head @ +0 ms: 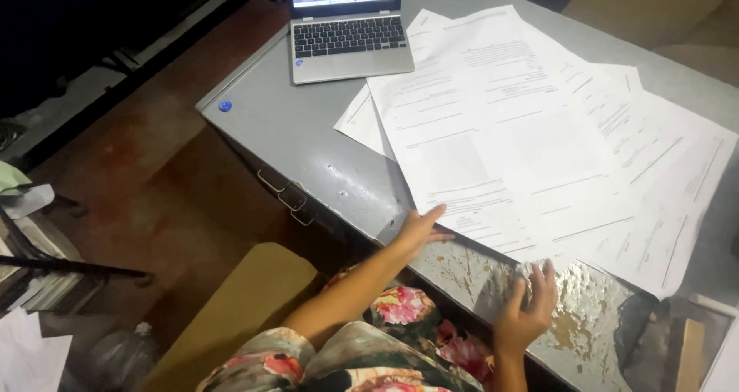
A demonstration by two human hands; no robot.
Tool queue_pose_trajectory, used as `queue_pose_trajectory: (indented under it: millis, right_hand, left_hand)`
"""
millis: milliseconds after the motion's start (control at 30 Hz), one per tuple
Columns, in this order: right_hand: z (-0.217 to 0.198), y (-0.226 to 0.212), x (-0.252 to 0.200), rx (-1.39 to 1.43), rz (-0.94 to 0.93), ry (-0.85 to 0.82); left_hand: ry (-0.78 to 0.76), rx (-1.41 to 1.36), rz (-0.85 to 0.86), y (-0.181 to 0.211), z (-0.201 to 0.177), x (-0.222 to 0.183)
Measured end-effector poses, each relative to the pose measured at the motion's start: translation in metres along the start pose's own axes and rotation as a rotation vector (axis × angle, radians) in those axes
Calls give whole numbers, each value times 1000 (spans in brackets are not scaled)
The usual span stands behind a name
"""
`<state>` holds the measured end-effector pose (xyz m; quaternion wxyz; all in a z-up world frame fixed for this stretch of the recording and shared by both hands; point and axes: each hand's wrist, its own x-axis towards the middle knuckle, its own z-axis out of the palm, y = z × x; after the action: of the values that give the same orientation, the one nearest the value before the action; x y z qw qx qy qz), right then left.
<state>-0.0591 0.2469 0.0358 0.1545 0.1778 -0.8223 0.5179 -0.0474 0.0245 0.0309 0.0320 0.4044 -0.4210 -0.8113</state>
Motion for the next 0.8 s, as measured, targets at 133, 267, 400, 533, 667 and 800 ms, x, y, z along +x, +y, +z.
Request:
queue_pose_trajectory:
  millis: [133,267,400,533,667,800]
  right_hand:
    - [0,28,-9,226,111,76]
    - [-2,27,-5,322,258,-158]
    - [2,19,2,379,303,-307]
    - [9,24,14,543,449,-260]
    - [13,7,31,590,805,-126]
    - [25,17,26,397,697,-119]
  left_hand:
    - [-37,-3,11,10,0,-16]
    - [-88,-65,-1,6,-5,-10]
    - [-167,-103,36,4,-9,-9]
    - [-253,-71,-6,9,-9,-16]
    - [-272,-16,4,6,-7,-22]
    - [-317,-25,52,-3,-12,-14]
